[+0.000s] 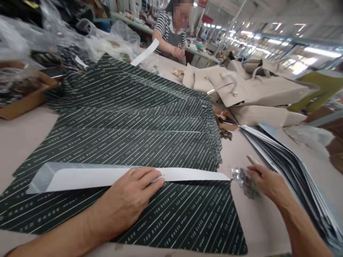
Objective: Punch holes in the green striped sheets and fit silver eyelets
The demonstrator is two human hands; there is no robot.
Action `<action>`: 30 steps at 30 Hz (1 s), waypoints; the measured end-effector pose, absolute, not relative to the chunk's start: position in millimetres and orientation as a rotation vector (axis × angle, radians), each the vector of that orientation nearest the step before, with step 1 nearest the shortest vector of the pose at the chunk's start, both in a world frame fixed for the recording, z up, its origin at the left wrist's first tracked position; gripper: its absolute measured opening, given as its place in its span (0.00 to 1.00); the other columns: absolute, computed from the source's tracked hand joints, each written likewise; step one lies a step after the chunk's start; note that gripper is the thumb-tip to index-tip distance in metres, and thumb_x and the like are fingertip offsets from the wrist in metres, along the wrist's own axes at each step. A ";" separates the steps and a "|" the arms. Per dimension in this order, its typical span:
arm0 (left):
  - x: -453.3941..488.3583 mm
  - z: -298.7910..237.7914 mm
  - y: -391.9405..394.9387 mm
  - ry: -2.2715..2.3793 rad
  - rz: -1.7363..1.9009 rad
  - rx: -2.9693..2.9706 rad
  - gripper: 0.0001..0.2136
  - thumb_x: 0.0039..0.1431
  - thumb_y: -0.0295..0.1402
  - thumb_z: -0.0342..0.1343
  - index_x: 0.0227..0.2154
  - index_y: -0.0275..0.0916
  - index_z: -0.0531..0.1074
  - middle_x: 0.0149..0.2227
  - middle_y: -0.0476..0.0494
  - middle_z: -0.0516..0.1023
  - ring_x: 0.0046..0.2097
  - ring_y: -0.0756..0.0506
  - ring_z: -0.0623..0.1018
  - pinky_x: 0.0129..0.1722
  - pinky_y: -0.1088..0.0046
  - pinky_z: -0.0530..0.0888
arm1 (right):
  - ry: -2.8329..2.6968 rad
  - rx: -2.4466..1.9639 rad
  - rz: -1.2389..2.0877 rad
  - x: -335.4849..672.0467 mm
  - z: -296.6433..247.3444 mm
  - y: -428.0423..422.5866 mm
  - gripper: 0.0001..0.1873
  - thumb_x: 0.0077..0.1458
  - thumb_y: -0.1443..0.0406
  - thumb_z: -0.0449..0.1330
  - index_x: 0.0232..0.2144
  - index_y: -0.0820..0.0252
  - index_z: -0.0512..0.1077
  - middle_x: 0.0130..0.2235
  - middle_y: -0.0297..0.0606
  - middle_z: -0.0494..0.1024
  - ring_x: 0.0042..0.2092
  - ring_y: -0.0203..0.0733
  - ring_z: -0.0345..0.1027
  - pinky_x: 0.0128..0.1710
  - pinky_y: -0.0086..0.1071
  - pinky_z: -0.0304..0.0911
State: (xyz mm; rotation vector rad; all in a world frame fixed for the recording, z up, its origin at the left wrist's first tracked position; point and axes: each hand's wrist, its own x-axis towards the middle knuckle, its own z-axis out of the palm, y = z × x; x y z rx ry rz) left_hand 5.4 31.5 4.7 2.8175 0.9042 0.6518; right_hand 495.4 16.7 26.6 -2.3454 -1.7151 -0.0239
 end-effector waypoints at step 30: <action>5.2 2.0 29.9 0.910 0.519 2.789 0.17 0.67 0.26 0.45 0.56 0.30 0.66 0.51 0.39 0.72 0.51 0.40 0.71 0.45 0.59 0.73 | -2.295 -1.725 0.992 205.6 52.3 69.1 0.10 0.51 0.72 0.58 0.28 0.56 0.79 0.24 0.29 0.79 0.26 0.35 0.69 0.26 0.27 0.59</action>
